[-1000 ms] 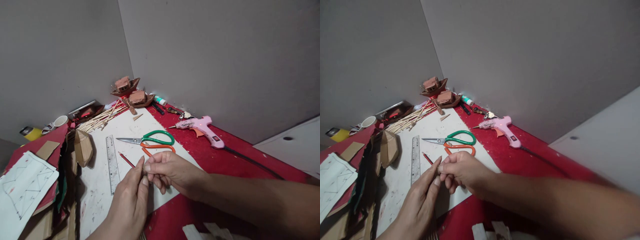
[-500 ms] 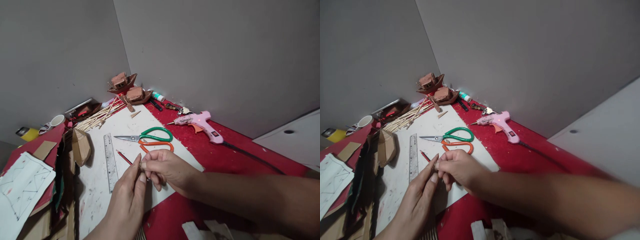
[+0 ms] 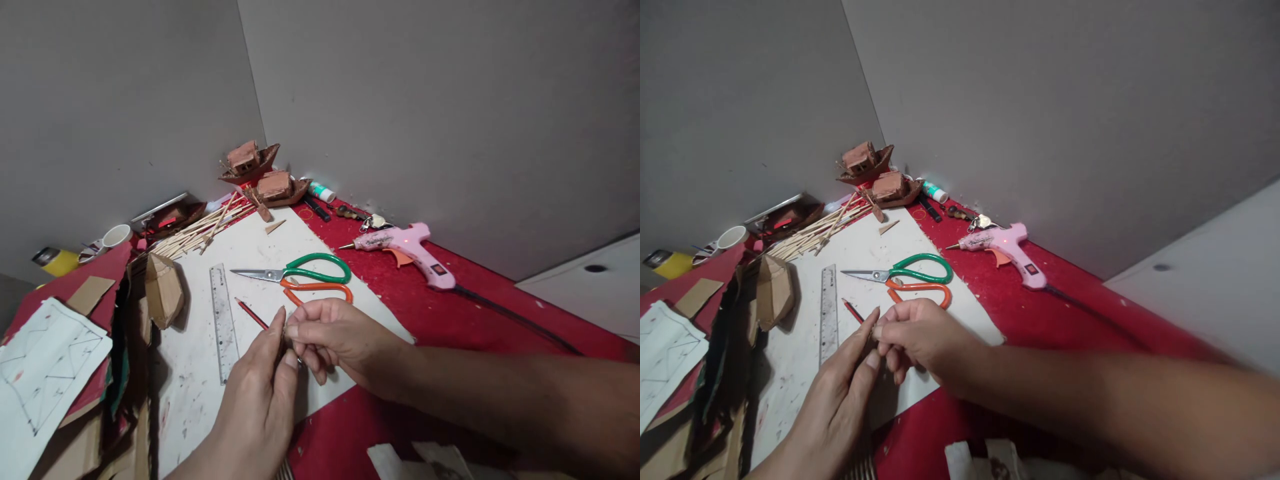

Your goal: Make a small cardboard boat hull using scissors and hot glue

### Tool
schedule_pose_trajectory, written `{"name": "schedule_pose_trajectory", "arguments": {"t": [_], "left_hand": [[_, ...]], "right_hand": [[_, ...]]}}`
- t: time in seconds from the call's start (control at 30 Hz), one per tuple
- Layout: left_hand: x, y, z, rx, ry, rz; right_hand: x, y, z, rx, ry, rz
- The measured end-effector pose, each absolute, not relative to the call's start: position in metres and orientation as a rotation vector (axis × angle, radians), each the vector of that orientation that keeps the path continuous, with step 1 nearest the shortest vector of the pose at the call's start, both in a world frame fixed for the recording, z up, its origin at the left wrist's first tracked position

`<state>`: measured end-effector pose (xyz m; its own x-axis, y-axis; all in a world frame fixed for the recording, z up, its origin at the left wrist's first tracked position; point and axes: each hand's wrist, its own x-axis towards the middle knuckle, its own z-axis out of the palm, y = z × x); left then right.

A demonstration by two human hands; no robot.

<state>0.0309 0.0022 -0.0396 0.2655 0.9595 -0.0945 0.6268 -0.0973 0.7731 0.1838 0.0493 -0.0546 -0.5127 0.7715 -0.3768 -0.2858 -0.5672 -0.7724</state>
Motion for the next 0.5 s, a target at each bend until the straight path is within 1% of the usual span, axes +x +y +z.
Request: {"name": "schedule_pose_trajectory", "arguments": {"t": [0.3,0.5], "left_hand": [[0.0331,0.0008,-0.0364,1.681,1.420,0.566],[0.0342,0.0051,-0.0384,1.468,1.313,0.698]], "right_hand": [[0.1798,0.0451,-0.0571,-1.002,-0.903,1.954],[0.1783,0.0451,-0.0590,-1.016,-0.982,1.889]]}}
